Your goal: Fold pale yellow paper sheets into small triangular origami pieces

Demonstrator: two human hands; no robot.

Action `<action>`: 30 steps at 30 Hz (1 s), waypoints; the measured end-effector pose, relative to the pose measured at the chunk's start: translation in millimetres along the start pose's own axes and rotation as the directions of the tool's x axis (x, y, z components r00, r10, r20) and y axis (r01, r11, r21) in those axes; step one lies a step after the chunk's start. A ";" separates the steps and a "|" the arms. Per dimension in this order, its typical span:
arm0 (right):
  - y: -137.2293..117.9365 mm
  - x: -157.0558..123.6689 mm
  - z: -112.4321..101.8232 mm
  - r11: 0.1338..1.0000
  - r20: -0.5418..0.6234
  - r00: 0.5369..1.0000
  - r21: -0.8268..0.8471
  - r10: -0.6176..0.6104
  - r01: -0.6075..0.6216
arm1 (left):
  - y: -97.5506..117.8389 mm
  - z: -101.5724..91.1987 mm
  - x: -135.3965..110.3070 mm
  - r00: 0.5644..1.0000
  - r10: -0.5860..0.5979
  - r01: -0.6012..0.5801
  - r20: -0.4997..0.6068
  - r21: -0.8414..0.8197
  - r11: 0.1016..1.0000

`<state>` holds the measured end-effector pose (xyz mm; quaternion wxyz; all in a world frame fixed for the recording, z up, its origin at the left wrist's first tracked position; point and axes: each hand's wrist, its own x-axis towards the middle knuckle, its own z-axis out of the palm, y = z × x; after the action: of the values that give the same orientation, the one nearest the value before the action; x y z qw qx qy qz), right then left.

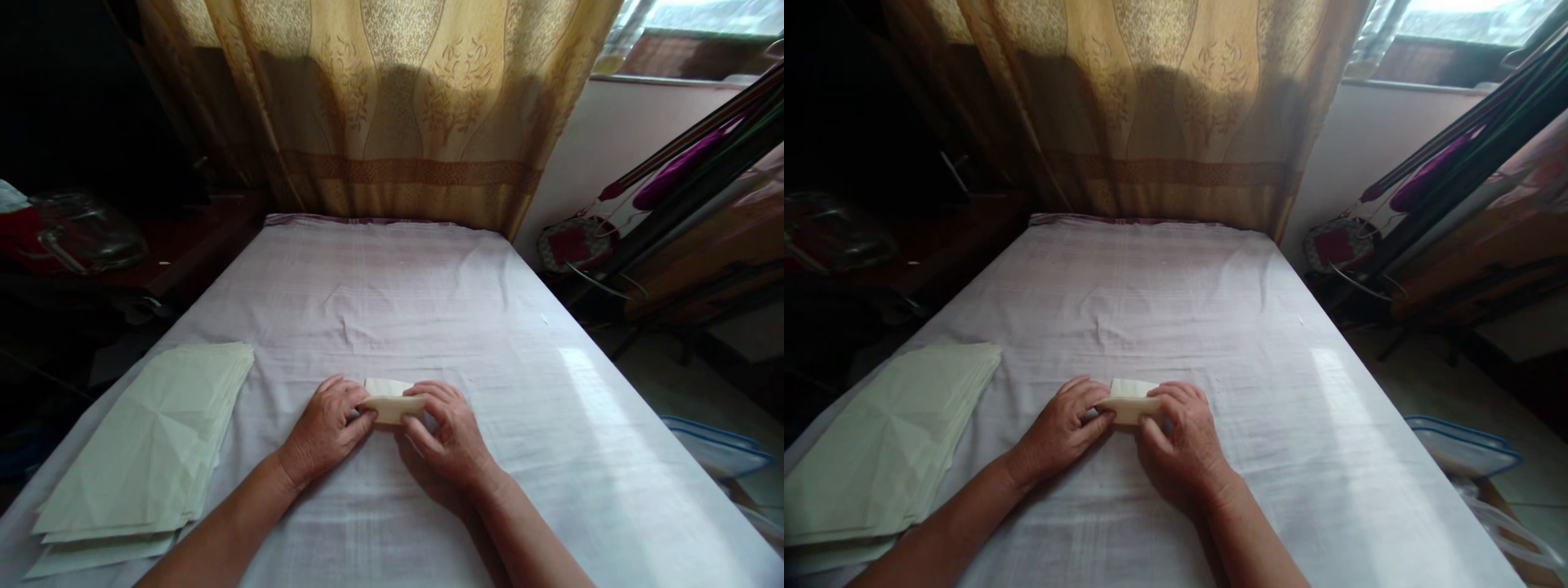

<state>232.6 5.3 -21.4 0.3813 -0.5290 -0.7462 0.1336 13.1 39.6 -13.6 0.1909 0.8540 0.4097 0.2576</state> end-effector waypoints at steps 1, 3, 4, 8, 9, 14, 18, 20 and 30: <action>0.8 -0.3 1.3 0.998 -0.026 0.998 -0.027 0.061 -0.062 | 2.6 1.3 0.1 1.000 -0.019 0.019 -0.014 0.022 1.000; 3.8 -1.0 5.1 0.982 -0.073 0.983 -0.071 0.168 -0.174 | 5.3 5.0 0.3 0.997 -0.073 0.076 -0.041 0.073 0.994; 5.5 -1.3 7.2 0.976 -0.086 0.977 -0.085 0.194 -0.201 | 5.4 7.3 0.4 0.994 -0.097 0.102 -0.053 0.096 0.990; 8.0 -1.9 12.5 0.976 -0.081 0.984 -0.136 0.158 -0.168 | 2.3 17.0 -0.5 0.987 -0.096 0.115 -0.131 0.151 0.982; 7.4 -1.8 13.0 0.976 -0.078 0.986 -0.152 0.148 -0.158 | 1.8 18.7 -1.1 0.986 -0.076 0.101 -0.150 0.168 0.981; 4.2 -1.7 15.0 0.969 -0.090 0.990 -0.210 0.110 -0.127 | 4.9 20.5 -5.5 0.994 0.076 -0.051 -0.083 0.270 0.961; 5.6 -1.8 16.9 0.958 -0.073 0.994 -0.269 0.086 -0.103 | 9.5 21.0 -8.7 0.988 0.141 -0.153 0.063 0.277 0.948; 6.3 -2.1 17.0 0.956 -0.073 0.995 -0.279 0.069 -0.087 | 10.8 21.1 -9.9 0.985 0.134 -0.160 0.110 0.279 0.947; -10.2 -19.4 9.3 0.932 0.265 0.962 -0.360 0.063 0.038 | 9.0 23.2 -15.6 0.974 0.158 -0.211 0.161 0.405 0.890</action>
<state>221.9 -14.2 -29.8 0.1704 -0.5716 -0.7998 0.0678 24.1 19.1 -31.7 0.0026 0.9243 0.3599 0.1273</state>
